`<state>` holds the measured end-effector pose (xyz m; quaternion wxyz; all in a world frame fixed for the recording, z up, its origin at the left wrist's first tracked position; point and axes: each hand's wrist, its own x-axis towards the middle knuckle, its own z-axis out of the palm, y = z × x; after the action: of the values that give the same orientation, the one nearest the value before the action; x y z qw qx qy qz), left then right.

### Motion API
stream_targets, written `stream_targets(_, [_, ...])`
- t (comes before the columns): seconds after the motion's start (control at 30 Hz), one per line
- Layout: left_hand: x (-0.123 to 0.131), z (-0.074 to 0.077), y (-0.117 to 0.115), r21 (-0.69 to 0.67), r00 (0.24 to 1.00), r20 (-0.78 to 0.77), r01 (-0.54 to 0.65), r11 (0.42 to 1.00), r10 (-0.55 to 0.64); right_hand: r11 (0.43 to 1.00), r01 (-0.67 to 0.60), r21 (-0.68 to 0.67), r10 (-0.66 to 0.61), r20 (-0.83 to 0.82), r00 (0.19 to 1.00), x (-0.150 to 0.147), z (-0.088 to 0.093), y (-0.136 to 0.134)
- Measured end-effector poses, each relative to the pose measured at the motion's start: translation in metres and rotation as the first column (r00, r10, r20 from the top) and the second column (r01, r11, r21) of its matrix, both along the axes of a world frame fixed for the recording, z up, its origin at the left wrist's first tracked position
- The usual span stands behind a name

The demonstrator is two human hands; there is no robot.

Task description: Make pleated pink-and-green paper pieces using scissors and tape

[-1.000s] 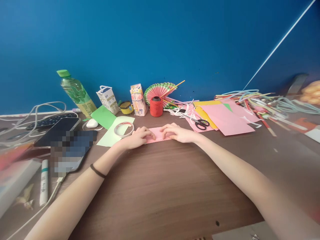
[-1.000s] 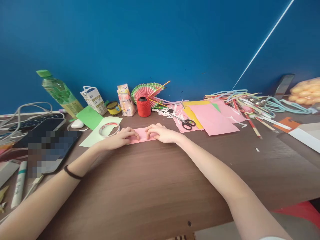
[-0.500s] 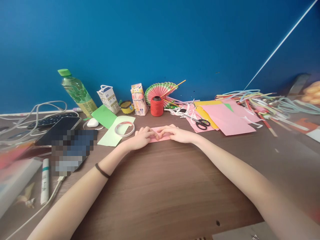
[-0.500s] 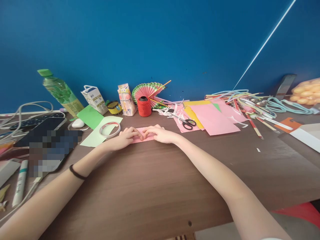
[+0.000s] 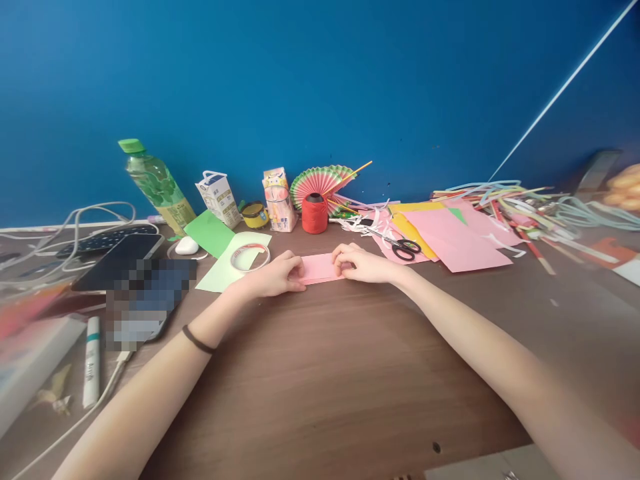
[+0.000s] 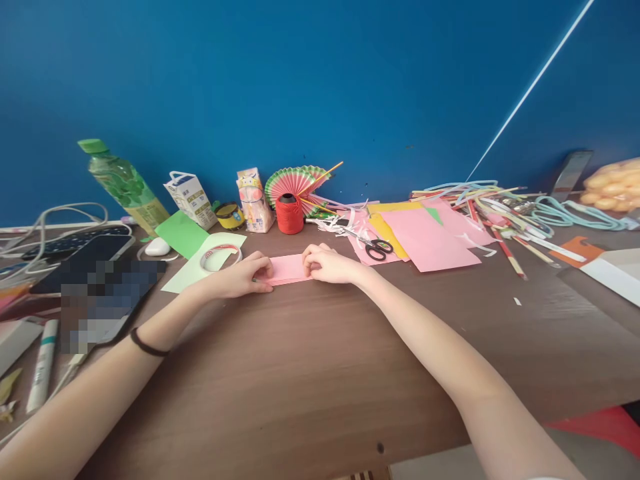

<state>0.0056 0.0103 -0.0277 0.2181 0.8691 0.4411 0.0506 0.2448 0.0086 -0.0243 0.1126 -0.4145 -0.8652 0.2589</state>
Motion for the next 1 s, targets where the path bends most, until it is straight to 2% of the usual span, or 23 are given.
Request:
stream_targets(0.13, [-0.005,0.003,0.000,0.153,0.996,-0.086,0.043,0.987,-0.030,0.999,-0.031,0.027,0.030,0.044,0.999,0.007,0.003,0.003])
stream_targets(0.27, [-0.004,0.006,0.000,0.375,0.983,-0.184,0.097,0.922,-0.029,0.999,0.052,-0.013,-0.052,0.004,0.999,0.009,-0.003,0.006])
stream_targets(0.37, [-0.005,0.009,-0.001,0.450,0.983,-0.183,0.080,0.889,0.004,0.996,0.086,-0.002,-0.086,-0.067,0.994,0.009,-0.004,0.007])
stream_targets(0.43, [-0.005,0.013,-0.002,0.411,0.992,-0.090,-0.039,0.911,0.084,0.992,0.117,0.036,-0.113,-0.118,0.987,0.010,-0.001,0.006])
stream_targets(0.5, [-0.006,0.020,-0.003,0.316,0.982,0.046,-0.189,0.930,0.184,0.988,0.149,0.051,-0.137,-0.177,0.974,0.011,0.004,0.006])
stream_targets(0.57, [-0.007,0.028,-0.004,0.220,0.963,0.148,-0.253,0.942,0.224,0.986,0.161,0.029,-0.149,-0.258,0.955,0.013,0.008,0.007])
stream_targets(0.67, [-0.009,0.034,-0.003,0.108,0.950,0.215,-0.253,0.962,0.225,0.986,0.169,-0.003,-0.159,-0.368,0.916,0.015,0.010,0.010])
stream_targets(0.77, [-0.011,0.032,-0.001,0.057,0.951,0.188,-0.261,0.964,0.246,0.982,0.189,0.010,-0.173,-0.357,0.918,0.014,0.006,0.011])
stream_targets(0.87, [-0.011,0.024,0.000,0.101,0.972,0.077,-0.227,0.969,0.220,0.979,0.196,0.048,-0.178,-0.253,0.951,0.013,0.000,0.011])
stream_targets(1.0, [-0.010,0.013,0.003,0.224,0.993,0.008,-0.114,0.968,0.115,0.977,0.127,0.171,-0.110,-0.105,0.988,0.011,-0.007,0.012])
